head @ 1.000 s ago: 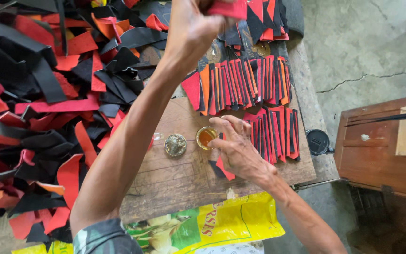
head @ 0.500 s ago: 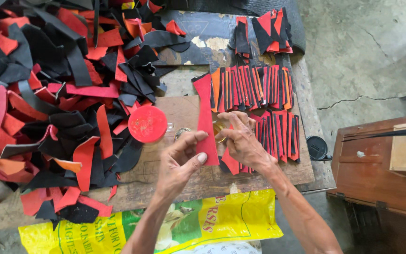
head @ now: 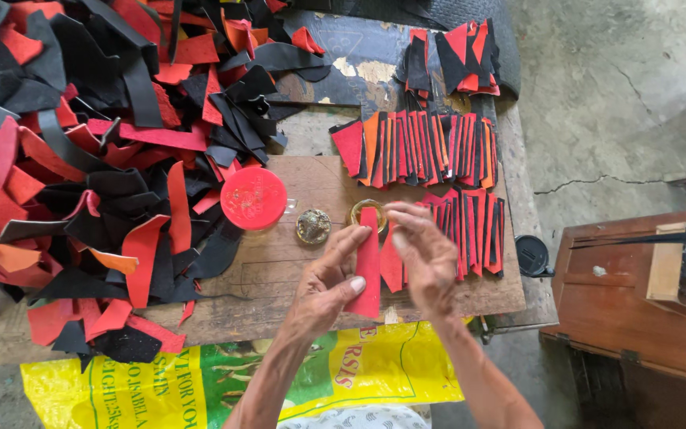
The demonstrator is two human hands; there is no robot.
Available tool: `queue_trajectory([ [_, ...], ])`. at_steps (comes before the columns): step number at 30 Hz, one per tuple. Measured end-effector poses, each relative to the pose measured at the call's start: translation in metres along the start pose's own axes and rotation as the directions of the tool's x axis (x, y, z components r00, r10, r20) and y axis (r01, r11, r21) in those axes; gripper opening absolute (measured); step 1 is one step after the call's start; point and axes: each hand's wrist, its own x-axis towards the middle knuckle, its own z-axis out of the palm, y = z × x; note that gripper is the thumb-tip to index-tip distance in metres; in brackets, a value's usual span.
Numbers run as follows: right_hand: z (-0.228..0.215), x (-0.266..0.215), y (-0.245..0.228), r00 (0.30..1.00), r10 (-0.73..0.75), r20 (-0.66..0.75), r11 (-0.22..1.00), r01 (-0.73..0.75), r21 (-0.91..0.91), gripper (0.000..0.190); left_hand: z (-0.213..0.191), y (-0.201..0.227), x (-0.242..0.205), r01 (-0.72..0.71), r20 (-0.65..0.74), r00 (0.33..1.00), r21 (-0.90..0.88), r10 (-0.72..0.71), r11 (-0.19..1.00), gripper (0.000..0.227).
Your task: The person repeatedly picks red and black foam pieces from a pile, folds them, and places them into a growing stack on the table. The hands handle each piece individually, folding it before stacking it with others.
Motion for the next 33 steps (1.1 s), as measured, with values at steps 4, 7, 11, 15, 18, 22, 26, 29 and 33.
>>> queue_trajectory([
  [4, 0.012, -0.024, 0.014, 0.999, 0.008, -0.031, 0.957, 0.001, 0.291, 0.044, 0.01, -0.001, -0.001, 0.045, 0.052, 0.998, -0.073, -0.042, 0.996, 0.072],
  [7, 0.012, -0.026, 0.021, 0.998, 0.001, -0.065, 0.927, 0.023, 0.374, 0.046, 0.012, 0.0, 0.0, 0.042, 0.053, 0.998, 0.005, -0.042, 0.999, 0.074],
  [11, 0.006, -0.027, 0.024, 0.997, -0.026, -0.066, 0.955, 0.045, 0.294, 0.043, 0.013, -0.001, 0.002, 0.063, 0.059, 0.996, -0.003, -0.062, 0.998, 0.074],
  [15, 0.004, -0.028, 0.022, 0.999, -0.035, -0.042, 0.956, 0.046, 0.288, 0.041, 0.013, -0.003, 0.002, 0.055, 0.072, 0.996, 0.037, -0.058, 0.998, 0.072],
  [18, 0.002, -0.026, 0.02, 0.999, -0.019, -0.034, 0.953, 0.028, 0.303, 0.041, 0.012, -0.004, 0.003, 0.078, 0.072, 0.994, 0.031, -0.08, 0.997, 0.072],
  [22, 0.001, -0.025, 0.02, 0.998, -0.016, -0.066, 0.976, 0.03, 0.215, 0.041, 0.012, -0.004, 0.004, 0.086, 0.077, 0.993, 0.053, -0.09, 0.995, 0.073],
  [26, 0.0, -0.026, 0.019, 0.997, -0.034, -0.071, 0.983, 0.046, 0.175, 0.041, 0.012, -0.005, 0.005, 0.07, 0.086, 0.993, 0.071, -0.076, 0.995, 0.073],
  [29, -0.002, -0.026, 0.017, 0.997, -0.06, -0.055, 0.982, 0.069, 0.176, 0.041, 0.013, -0.005, 0.007, 0.061, 0.093, 0.993, 0.059, -0.067, 0.996, 0.073],
  [33, -0.005, -0.026, 0.017, 0.995, -0.059, -0.078, 0.998, 0.062, 0.033, 0.041, 0.014, -0.005, 0.008, 0.095, 0.101, 0.99, 0.057, -0.101, 0.994, 0.074],
])
